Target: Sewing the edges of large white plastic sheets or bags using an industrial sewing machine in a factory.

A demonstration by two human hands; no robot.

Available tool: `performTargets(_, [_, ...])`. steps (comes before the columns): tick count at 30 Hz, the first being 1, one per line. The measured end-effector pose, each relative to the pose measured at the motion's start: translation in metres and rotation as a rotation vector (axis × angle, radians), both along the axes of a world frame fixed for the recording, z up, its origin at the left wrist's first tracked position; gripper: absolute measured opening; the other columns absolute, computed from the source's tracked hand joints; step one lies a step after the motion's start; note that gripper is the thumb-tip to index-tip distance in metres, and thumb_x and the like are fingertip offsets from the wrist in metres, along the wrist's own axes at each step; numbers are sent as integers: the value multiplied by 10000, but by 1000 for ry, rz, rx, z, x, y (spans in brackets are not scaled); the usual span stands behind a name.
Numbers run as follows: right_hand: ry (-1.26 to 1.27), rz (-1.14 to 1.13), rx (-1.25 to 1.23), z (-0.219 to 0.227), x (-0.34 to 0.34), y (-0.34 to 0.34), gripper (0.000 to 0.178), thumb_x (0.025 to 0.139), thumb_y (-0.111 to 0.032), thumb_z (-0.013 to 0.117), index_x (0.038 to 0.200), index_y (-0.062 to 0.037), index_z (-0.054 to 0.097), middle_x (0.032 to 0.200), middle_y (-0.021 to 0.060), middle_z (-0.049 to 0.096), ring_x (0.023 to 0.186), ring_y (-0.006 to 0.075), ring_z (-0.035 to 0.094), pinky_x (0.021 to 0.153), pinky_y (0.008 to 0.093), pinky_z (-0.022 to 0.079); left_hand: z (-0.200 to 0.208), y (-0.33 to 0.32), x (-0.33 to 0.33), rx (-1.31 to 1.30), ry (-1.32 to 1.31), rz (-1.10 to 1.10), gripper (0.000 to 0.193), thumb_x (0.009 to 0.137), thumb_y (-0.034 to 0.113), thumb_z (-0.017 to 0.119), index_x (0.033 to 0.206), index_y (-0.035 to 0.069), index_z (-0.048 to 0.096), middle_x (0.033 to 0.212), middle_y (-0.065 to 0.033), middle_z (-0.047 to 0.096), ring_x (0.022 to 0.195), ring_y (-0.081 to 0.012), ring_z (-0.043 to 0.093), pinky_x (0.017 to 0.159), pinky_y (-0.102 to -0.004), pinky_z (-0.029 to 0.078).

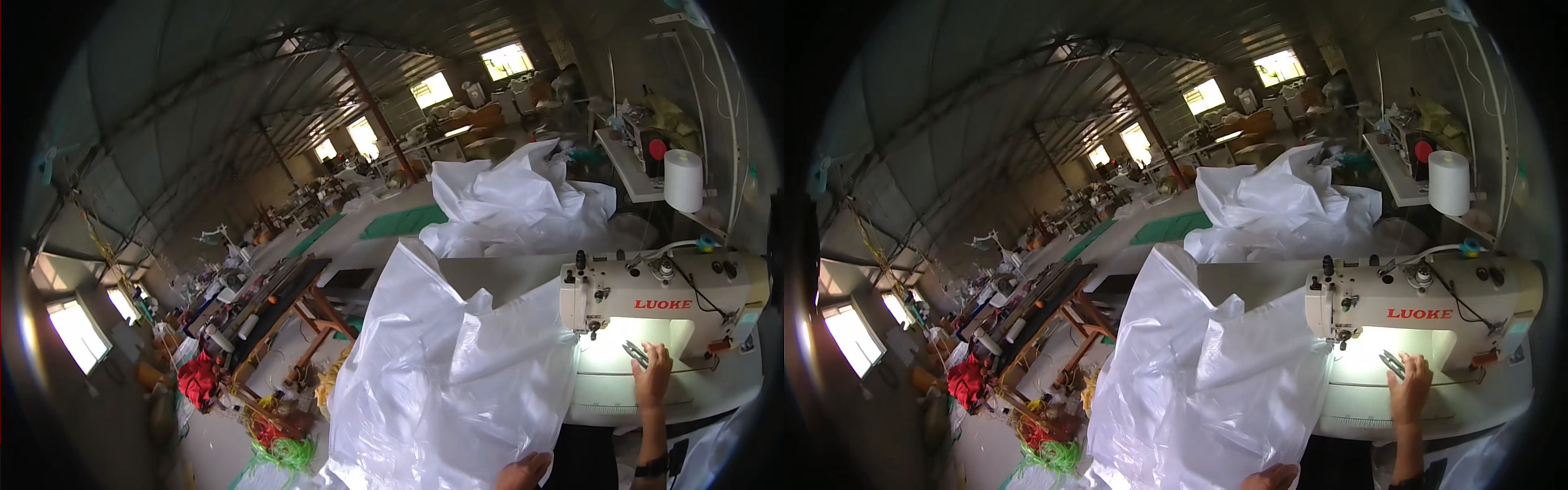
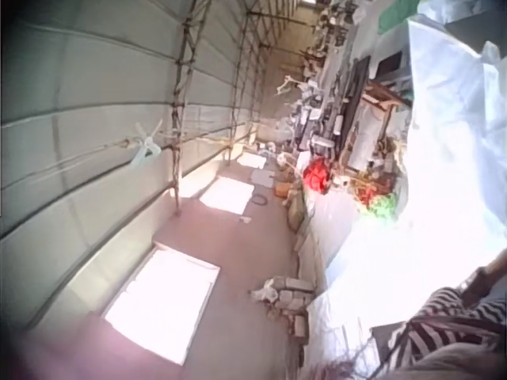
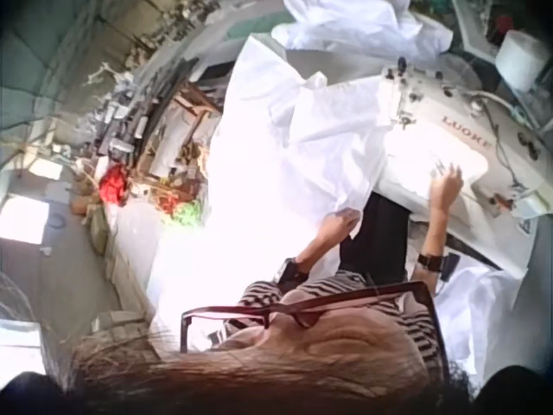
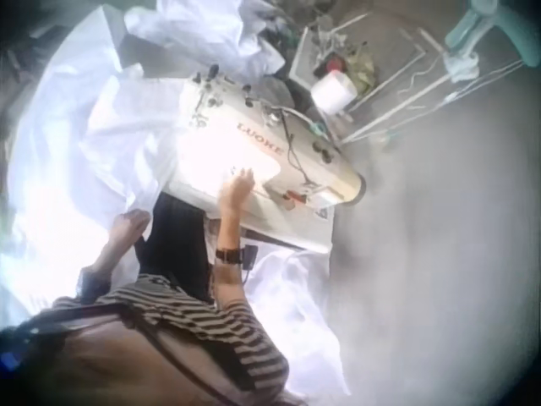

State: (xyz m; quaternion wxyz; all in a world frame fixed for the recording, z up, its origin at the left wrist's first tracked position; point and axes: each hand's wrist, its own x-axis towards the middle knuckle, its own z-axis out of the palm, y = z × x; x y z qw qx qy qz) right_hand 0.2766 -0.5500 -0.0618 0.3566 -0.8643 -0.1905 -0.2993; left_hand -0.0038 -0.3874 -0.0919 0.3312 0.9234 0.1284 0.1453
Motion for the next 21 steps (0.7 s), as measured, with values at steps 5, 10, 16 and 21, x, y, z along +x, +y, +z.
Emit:
performTargets(5, [424, 1177, 206, 120, -126, 65, 487, 739, -167, 808, 1120, -54, 527, 743, 35, 492, 653, 127, 504, 653, 311, 440, -14, -4, 9, 211, 218, -17, 155, 923, 202, 589, 1036, 127, 665, 902, -96, 634, 705, -308, 659, 590, -444, 529])
performTargets(10, [322, 1577, 231, 201, -187, 128, 748, 771, -294, 861, 1363, -53, 472, 596, -23, 435, 501, 109, 438, 504, 251, 385, -12, -2, 7, 176, 26, -56, 227, 921, 207, 629, 1122, 104, 652, 1007, -114, 665, 863, -334, 664, 727, -429, 551])
performTargets(16, [352, 1495, 106, 198, -183, 132, 690, 864, -359, 763, 1399, -110, 405, 592, -2, 491, 487, 154, 499, 501, 319, 406, 2, 0, -3, 198, 27, -115, 200, 914, 203, 624, 1090, 114, 659, 938, -106, 647, 768, -324, 655, 664, -435, 542])
performTargets(21, [496, 1353, 187, 154, -171, 111, 653, 837, -201, 796, 1382, -77, 458, 605, 13, 512, 503, 129, 485, 514, 273, 410, 10, -1, -13, 199, -14, -157, 179, 907, 199, 619, 1063, 123, 664, 881, -99, 633, 689, -316, 648, 612, -439, 534])
